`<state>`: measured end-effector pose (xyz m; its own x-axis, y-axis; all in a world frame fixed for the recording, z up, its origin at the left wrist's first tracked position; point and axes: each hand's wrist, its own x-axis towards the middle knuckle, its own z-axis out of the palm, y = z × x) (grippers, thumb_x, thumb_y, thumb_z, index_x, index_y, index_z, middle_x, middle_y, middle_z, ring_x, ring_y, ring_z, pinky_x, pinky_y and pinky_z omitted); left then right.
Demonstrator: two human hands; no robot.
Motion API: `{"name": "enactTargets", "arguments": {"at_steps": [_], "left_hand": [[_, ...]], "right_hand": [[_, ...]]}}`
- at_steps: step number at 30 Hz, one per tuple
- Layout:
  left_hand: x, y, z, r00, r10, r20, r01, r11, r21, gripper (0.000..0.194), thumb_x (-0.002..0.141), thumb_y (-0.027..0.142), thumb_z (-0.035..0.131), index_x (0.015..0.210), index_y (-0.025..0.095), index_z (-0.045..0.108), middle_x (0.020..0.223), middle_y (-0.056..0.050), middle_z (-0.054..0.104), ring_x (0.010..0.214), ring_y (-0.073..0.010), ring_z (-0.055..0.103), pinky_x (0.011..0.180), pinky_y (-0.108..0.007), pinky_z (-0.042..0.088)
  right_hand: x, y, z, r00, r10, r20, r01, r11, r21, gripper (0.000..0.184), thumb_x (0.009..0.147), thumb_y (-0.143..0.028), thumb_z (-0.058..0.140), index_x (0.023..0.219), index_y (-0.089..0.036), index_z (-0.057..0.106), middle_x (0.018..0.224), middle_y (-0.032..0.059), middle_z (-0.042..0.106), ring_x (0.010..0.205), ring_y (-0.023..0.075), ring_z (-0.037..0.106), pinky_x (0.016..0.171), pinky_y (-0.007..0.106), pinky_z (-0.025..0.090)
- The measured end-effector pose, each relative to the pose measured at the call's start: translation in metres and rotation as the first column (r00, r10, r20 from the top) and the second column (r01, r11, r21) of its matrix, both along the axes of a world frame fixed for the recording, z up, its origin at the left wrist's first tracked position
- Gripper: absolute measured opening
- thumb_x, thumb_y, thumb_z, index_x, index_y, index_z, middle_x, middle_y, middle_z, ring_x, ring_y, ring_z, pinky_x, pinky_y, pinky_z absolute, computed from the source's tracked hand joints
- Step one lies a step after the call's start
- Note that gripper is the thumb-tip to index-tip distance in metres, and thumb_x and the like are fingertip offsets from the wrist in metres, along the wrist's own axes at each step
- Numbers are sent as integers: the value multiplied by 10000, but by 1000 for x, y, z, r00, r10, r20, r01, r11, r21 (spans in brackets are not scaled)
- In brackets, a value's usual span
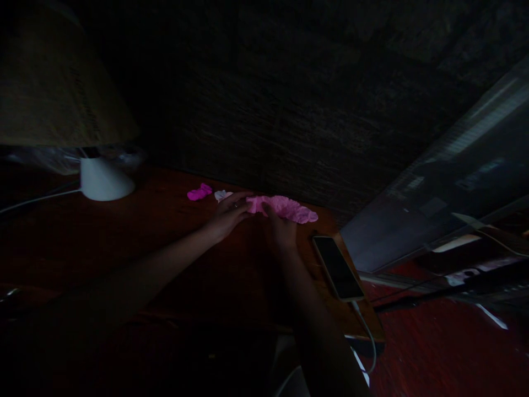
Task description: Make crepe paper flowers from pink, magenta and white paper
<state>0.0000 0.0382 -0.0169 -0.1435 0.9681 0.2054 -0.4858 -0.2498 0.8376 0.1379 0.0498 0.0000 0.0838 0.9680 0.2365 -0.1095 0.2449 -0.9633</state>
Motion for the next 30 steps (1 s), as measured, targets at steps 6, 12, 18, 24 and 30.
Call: {"name": "enactTargets", "arguments": {"at_steps": [6, 12, 18, 24, 30], "left_hand": [[-2, 2, -3, 997, -1, -79, -1, 1000, -25, 289, 671, 269, 797, 928, 174, 706, 978, -52, 718, 886, -158, 665, 806, -312, 559], [-5, 2, -7, 845, 267, -463, -234, 964, 129, 252, 751, 301, 747, 961, 174, 692, 925, -66, 692, 835, -171, 651, 794, -317, 523], [-5, -3, -5, 736, 402, -545, -316, 916, 248, 255, 743, 259, 751, 981, 205, 673, 958, -65, 679, 872, -180, 633, 826, -320, 496], [-5, 1, -4, 777, 358, -518, -327, 932, 155, 134, 683, 130, 720, 792, 176, 659, 822, -31, 666, 755, -155, 640, 743, -302, 504], [-3, 4, 1, 906, 289, -308, -299, 954, 17, 121, 664, 93, 667, 749, 167, 623, 710, 8, 678, 697, -134, 663, 723, -280, 532]], "right_hand": [[3, 3, -3, 999, -38, 10, 38, 999, 18, 500, 622, -366, 798, 1052, -170, 636, 1091, 90, 692, 1046, 233, 642, 927, 377, 516], [-1, -4, 2, 993, -48, 104, 37, 994, 107, 426, 637, -366, 787, 990, -176, 642, 1011, 86, 699, 1083, 231, 626, 995, 354, 475], [-4, -6, 4, 985, -41, 170, 17, 990, 138, 303, 640, -399, 766, 845, -222, 630, 842, 54, 697, 966, 222, 641, 929, 343, 517], [-4, -4, -4, 975, -40, 217, 9, 990, 140, 305, 648, -429, 771, 774, -195, 622, 811, 69, 670, 1044, 245, 613, 925, 348, 510], [-4, -4, 1, 982, -110, 154, 92, 988, 124, 336, 653, -373, 777, 871, -158, 639, 897, 83, 701, 1027, 231, 627, 934, 343, 501]]}}
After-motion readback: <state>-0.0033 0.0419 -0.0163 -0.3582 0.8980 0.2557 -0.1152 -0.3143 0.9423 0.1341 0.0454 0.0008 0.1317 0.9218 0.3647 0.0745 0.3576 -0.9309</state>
